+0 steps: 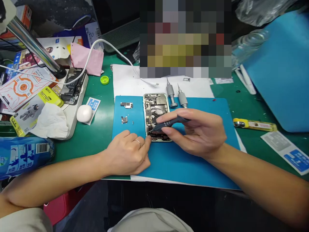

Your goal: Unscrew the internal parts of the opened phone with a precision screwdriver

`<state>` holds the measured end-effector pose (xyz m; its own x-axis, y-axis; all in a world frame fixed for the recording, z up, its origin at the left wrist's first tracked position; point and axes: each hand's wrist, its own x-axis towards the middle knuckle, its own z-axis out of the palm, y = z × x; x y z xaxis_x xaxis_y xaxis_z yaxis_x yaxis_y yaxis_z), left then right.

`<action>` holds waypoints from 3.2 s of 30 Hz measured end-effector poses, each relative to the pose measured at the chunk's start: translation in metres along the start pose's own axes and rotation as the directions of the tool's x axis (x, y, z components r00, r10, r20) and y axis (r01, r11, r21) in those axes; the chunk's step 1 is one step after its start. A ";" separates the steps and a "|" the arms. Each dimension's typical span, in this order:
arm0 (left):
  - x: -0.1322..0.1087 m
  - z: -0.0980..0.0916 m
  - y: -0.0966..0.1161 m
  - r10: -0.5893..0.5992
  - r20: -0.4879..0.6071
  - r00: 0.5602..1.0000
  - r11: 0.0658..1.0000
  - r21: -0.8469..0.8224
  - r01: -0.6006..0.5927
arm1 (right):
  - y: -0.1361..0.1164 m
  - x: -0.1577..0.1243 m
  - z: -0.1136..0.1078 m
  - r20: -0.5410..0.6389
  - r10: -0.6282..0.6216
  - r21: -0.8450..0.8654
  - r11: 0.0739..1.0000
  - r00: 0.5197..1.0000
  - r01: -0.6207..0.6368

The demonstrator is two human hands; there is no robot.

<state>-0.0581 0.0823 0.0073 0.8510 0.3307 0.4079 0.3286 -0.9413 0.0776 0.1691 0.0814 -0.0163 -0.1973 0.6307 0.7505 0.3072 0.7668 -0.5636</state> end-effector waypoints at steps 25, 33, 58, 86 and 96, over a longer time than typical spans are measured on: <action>-0.001 0.003 0.007 0.024 0.043 0.999 0.995 0.099 -0.028 | 0.002 -0.003 0.001 0.019 0.008 -0.012 1.000 1.000 -0.007; 0.000 0.004 0.007 0.046 0.053 0.998 0.992 0.118 -0.052 | 0.000 0.003 -0.001 0.057 -0.057 -0.026 0.998 0.997 0.059; 0.007 -0.001 -0.019 -0.299 0.017 0.954 0.923 -0.248 0.294 | -0.004 0.006 0.001 -0.143 0.131 0.129 0.985 0.981 -0.112; 0.011 -0.005 -0.029 -0.243 -0.040 0.969 0.939 -0.259 0.225 | -0.004 0.013 0.011 -0.078 0.207 0.296 0.939 0.975 -0.176; 0.009 -0.003 -0.034 -0.243 -0.014 0.970 0.923 -0.311 0.226 | -0.001 0.015 0.011 -0.023 0.250 0.303 0.924 0.968 -0.232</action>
<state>-0.0633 0.1171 0.0111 0.7398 0.5483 0.3899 0.3685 -0.8151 0.4470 0.1561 0.0914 -0.0085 -0.0924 0.7997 0.5933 0.0479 0.5987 -0.7995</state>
